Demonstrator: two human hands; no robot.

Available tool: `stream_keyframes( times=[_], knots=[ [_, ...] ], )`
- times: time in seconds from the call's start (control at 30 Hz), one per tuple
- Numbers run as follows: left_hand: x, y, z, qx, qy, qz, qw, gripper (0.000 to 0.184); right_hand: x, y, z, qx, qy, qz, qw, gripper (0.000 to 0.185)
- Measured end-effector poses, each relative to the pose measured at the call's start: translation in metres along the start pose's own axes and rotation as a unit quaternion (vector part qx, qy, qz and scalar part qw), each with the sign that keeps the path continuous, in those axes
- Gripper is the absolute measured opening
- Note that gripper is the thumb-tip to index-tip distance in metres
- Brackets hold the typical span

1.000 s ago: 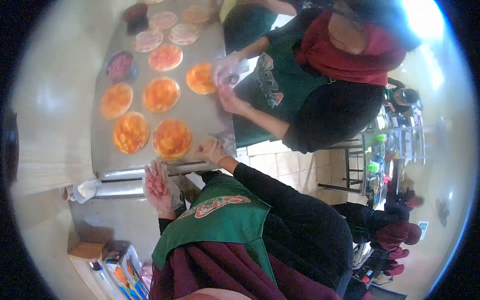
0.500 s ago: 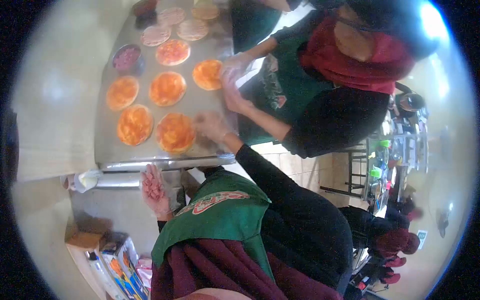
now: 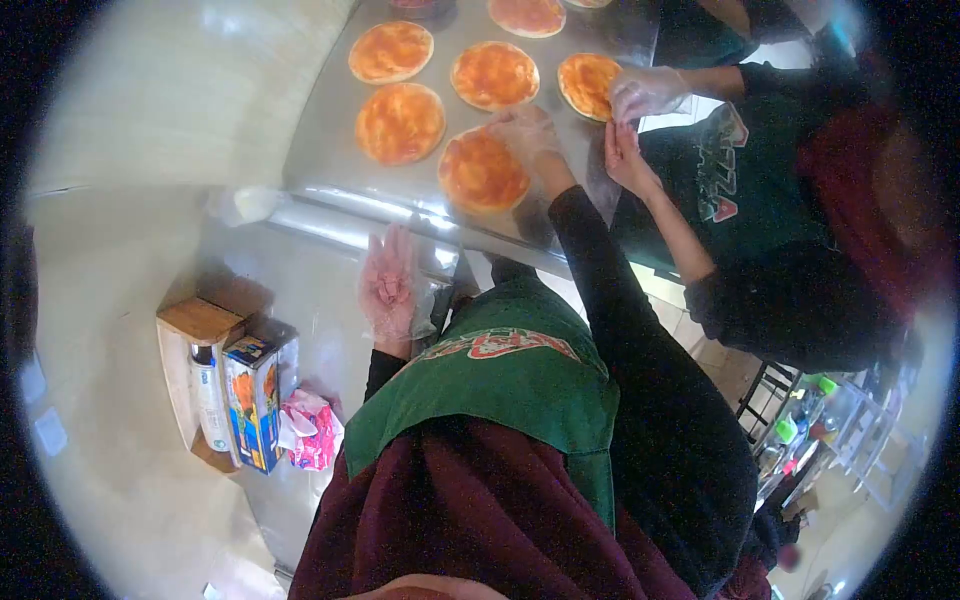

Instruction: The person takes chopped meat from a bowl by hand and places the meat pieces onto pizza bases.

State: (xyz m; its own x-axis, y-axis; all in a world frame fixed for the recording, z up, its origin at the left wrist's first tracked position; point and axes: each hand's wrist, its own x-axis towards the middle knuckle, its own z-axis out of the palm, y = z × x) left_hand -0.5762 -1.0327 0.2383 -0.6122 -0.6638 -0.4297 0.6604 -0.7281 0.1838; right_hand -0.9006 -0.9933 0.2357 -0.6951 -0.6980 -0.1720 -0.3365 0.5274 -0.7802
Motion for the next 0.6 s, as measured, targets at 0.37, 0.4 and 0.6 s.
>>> stream_keyframes(
  times=[0.37,0.4,0.6],
  knots=[
    [-0.003,0.000,0.004,-0.002,0.015,-0.010,1.000,0.045,0.019,0.023,0.013,-0.067,0.014,0.008,0.998,0.014],
    [-0.002,-0.001,0.005,-0.004,0.013,-0.014,1.000,0.045,0.016,0.024,0.013,-0.064,0.017,-0.004,0.998,0.015],
    [0.011,-0.016,0.037,0.010,-0.024,-0.055,0.998,0.049,-0.038,-0.047,-0.025,0.091,-0.012,-0.047,0.995,0.015]
  ],
)
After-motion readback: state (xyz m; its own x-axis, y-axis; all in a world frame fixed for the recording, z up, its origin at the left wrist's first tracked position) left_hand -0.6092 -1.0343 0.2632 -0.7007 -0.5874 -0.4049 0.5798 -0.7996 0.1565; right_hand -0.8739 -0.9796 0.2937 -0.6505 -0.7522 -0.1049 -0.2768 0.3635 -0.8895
